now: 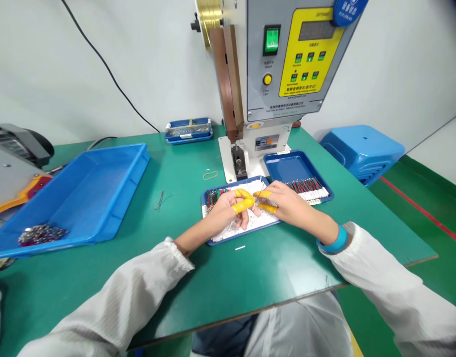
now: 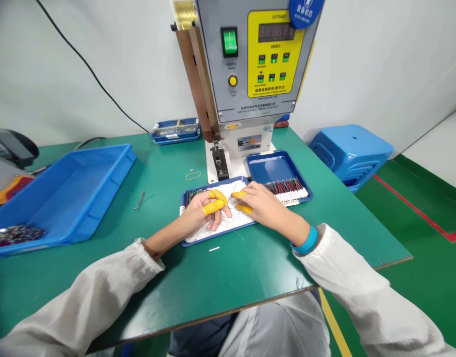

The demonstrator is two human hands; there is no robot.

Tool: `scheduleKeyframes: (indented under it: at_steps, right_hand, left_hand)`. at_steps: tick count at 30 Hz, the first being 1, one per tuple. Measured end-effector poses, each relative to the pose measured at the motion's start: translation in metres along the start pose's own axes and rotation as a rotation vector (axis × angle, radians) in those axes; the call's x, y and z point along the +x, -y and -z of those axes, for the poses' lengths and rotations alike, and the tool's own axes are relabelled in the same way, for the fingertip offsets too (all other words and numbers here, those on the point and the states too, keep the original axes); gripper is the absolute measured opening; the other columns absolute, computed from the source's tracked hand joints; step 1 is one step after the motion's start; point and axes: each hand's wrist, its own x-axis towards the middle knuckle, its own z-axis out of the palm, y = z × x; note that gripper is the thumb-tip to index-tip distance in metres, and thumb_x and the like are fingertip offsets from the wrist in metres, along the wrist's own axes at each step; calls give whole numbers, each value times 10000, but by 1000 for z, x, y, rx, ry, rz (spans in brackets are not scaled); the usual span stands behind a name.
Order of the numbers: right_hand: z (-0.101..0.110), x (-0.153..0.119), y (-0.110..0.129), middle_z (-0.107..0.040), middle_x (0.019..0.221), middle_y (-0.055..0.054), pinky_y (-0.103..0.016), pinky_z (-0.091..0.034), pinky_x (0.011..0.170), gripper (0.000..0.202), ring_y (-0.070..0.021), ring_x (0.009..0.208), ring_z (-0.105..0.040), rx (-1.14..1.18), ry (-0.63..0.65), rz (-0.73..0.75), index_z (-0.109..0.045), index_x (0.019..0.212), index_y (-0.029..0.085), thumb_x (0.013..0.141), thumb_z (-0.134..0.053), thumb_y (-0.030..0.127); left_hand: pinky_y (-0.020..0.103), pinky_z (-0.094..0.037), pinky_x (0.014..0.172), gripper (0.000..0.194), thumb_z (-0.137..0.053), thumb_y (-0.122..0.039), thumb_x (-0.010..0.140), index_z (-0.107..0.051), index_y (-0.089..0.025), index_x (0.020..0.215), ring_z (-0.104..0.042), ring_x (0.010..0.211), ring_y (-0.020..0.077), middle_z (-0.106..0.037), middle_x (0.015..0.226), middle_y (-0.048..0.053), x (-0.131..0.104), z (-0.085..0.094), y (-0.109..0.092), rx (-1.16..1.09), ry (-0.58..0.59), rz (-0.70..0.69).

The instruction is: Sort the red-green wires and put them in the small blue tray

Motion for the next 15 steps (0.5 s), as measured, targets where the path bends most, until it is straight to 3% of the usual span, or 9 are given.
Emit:
scheduleKeyframes:
  at_steps: [6, 11, 15]
  right_hand:
    - [-2, -1, -1, -740, 1040, -130, -423, -490, 875, 298, -285, 1022, -589, -57, 34, 6, -684, 1282, 169, 1001, -629, 252]
    - [-1, -1, 1, -744, 1039, -136, -423, -474, 858, 198, -288, 1013, -590, -118, 58, -15, -734, 1151, 176, 999, -629, 247]
    - [-1, -2, 2, -753, 1029, -126, -419, -441, 836, 247, -299, 1026, -586, -187, 37, -56, -716, 1216, 182, 986, -648, 243]
  left_hand:
    - [160, -337, 329, 380, -798, -423, 820, -567, -161, 971, -538, 352, 62, -740, 779, 27, -1, -1, -3, -30, -11, -10]
    - [164, -344, 346, 400, -825, -408, 791, -608, -157, 1015, -524, 375, 45, -732, 801, 21, 0, -2, -4, -45, -47, -10]
    - [165, -344, 352, 438, -835, -394, 780, -646, -142, 1084, -505, 383, 37, -746, 812, 40, 1, -3, -1, -26, -68, 0]
